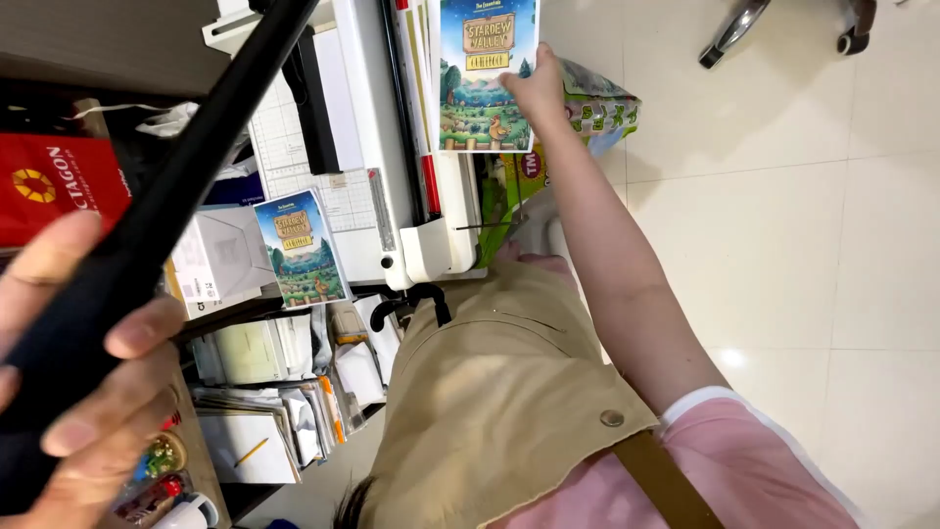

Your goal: Trimming the edges of printed booklets using a manual paper cutter to prepare them for assembly.

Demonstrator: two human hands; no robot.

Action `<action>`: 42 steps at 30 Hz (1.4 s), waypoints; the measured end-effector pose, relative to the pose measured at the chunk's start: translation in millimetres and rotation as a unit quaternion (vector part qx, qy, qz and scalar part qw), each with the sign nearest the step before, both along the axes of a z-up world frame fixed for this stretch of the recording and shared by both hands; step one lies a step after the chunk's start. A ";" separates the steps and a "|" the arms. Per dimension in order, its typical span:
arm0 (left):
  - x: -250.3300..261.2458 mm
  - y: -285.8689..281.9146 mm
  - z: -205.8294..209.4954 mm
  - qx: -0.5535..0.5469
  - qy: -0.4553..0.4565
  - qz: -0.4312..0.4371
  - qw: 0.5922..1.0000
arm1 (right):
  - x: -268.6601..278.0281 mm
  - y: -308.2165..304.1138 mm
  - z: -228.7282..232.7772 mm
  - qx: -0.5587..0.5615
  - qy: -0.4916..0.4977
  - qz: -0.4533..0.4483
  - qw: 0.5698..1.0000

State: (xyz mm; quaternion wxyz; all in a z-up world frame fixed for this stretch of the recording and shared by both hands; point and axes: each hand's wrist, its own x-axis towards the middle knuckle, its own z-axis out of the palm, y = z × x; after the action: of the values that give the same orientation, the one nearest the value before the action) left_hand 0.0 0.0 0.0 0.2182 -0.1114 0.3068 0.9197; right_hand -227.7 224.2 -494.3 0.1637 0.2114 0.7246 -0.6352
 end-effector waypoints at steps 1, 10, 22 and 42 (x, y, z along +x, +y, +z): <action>-9.0 -1.8 1.3 0.000 0.003 -0.001 1.000 | -0.8 0.0 6.0 0.000 0.003 -0.001 1.000; -24.8 0.2 17.7 0.002 -0.091 -0.034 0.995 | -13.8 -3.7 16.0 -0.033 -0.040 0.001 0.999; 32.4 5.5 -41.7 -0.192 -0.019 -0.087 0.977 | -3.8 -7.1 14.6 0.037 -0.014 -0.007 0.999; 118.2 45.2 -253.6 -0.726 -0.374 -0.131 0.562 | 0.0 4.4 41.1 -0.054 -0.064 0.003 0.996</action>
State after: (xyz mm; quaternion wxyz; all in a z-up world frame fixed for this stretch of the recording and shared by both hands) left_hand 118.2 45.2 -253.6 0.2772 -0.5251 0.7727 0.2243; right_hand -227.7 228.6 -453.2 0.2224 0.2402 0.6777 -0.6585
